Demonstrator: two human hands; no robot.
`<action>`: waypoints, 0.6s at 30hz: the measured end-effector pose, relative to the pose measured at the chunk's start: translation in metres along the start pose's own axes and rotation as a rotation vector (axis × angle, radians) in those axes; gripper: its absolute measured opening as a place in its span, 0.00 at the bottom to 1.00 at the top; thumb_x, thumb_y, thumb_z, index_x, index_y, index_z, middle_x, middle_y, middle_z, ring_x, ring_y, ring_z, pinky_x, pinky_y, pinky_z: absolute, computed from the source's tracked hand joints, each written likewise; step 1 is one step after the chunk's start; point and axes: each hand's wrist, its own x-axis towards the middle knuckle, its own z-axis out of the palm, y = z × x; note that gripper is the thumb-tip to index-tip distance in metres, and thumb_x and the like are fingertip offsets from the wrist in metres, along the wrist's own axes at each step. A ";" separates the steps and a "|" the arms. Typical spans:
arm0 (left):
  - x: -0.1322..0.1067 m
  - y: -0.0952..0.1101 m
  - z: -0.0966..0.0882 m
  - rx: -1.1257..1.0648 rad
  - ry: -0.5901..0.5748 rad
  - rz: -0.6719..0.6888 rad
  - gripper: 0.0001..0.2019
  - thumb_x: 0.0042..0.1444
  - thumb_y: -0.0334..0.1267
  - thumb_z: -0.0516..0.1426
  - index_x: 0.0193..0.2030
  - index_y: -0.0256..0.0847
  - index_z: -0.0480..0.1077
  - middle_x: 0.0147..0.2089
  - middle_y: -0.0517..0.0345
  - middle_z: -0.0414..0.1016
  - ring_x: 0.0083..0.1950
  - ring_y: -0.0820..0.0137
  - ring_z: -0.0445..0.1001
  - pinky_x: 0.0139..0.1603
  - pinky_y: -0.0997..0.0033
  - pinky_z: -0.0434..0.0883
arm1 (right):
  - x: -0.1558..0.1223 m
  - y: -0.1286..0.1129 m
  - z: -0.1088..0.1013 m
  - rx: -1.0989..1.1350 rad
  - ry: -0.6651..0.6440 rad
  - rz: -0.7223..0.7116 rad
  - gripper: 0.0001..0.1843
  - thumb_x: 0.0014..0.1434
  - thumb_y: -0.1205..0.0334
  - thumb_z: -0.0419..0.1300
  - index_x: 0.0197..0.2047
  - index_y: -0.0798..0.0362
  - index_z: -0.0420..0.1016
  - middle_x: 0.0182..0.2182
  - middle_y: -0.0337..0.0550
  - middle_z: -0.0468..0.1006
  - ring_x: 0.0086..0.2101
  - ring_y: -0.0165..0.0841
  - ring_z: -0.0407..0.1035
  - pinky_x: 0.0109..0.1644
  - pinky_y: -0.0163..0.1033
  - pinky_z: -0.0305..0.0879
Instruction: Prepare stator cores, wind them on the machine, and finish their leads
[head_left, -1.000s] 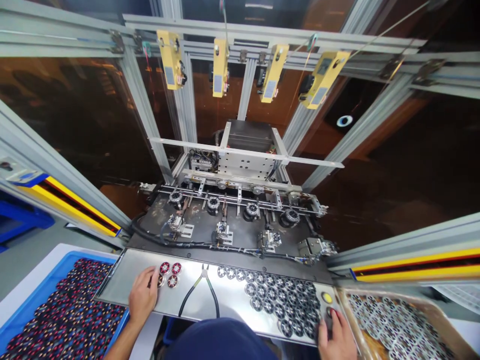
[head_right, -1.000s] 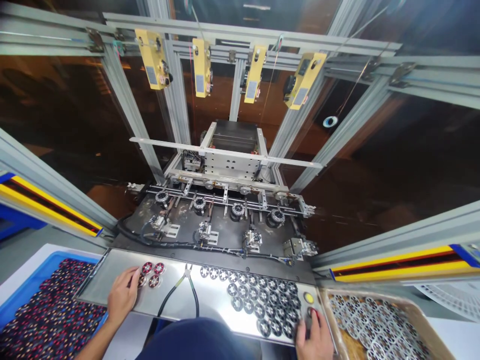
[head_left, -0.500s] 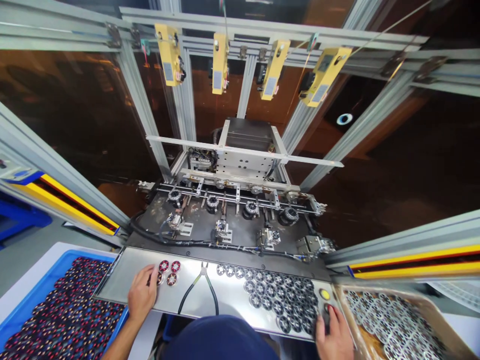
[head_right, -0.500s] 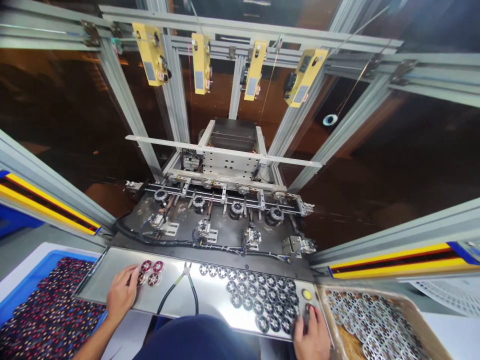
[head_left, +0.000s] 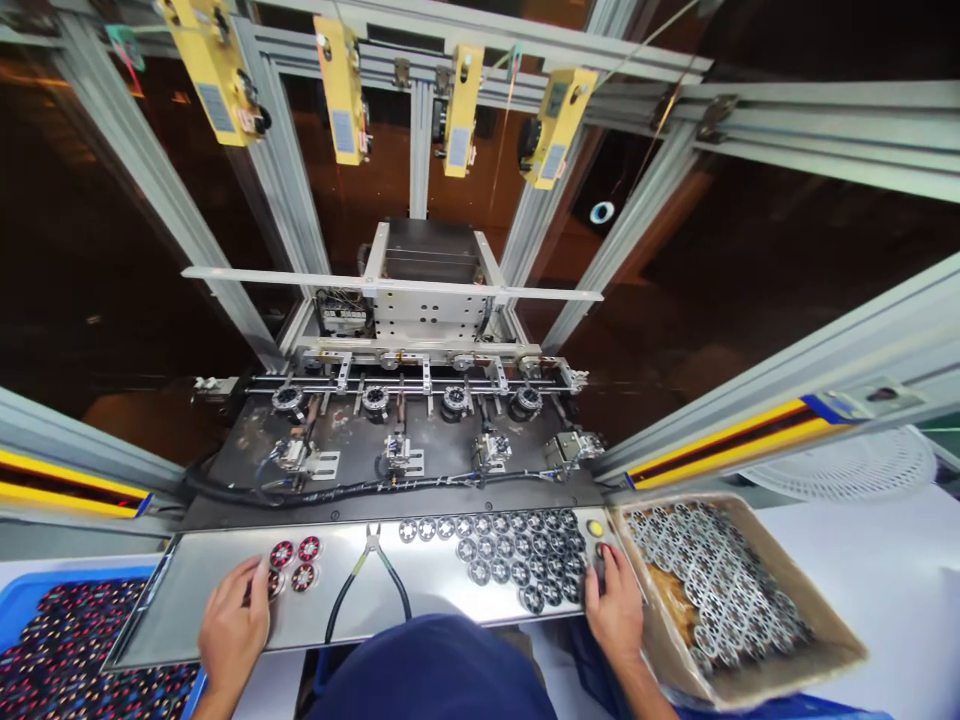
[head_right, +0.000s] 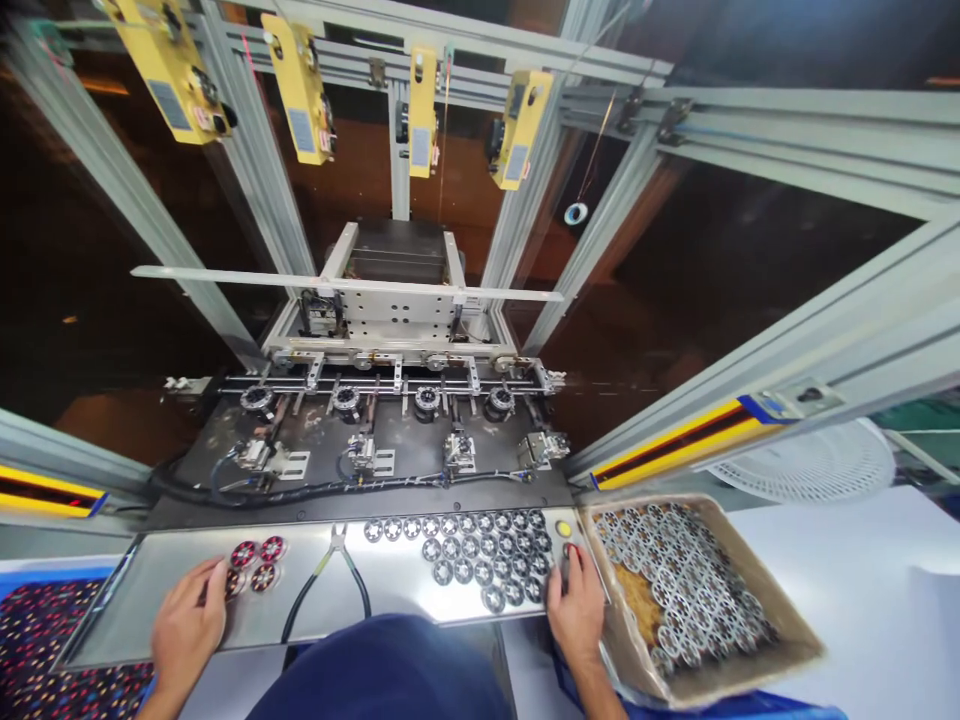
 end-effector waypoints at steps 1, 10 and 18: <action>0.000 0.000 0.000 0.004 -0.001 0.002 0.19 0.63 0.48 0.46 0.37 0.40 0.73 0.44 0.44 0.78 0.46 0.55 0.74 0.51 0.54 0.68 | 0.000 0.000 0.000 0.003 -0.002 0.001 0.30 0.68 0.48 0.42 0.59 0.62 0.65 0.54 0.63 0.68 0.53 0.49 0.64 0.56 0.55 0.63; 0.001 -0.001 -0.001 0.024 -0.002 0.030 0.19 0.63 0.47 0.47 0.38 0.38 0.74 0.44 0.42 0.78 0.46 0.55 0.74 0.52 0.55 0.68 | 0.000 -0.002 0.000 0.013 0.007 0.019 0.28 0.67 0.48 0.43 0.58 0.61 0.65 0.55 0.63 0.68 0.54 0.50 0.65 0.57 0.57 0.64; 0.001 -0.002 0.001 0.013 0.017 0.035 0.19 0.64 0.47 0.48 0.38 0.38 0.74 0.43 0.44 0.79 0.47 0.57 0.75 0.52 0.57 0.68 | 0.001 0.000 0.002 0.020 0.018 0.016 0.30 0.67 0.47 0.44 0.58 0.62 0.66 0.54 0.64 0.69 0.52 0.50 0.66 0.55 0.57 0.65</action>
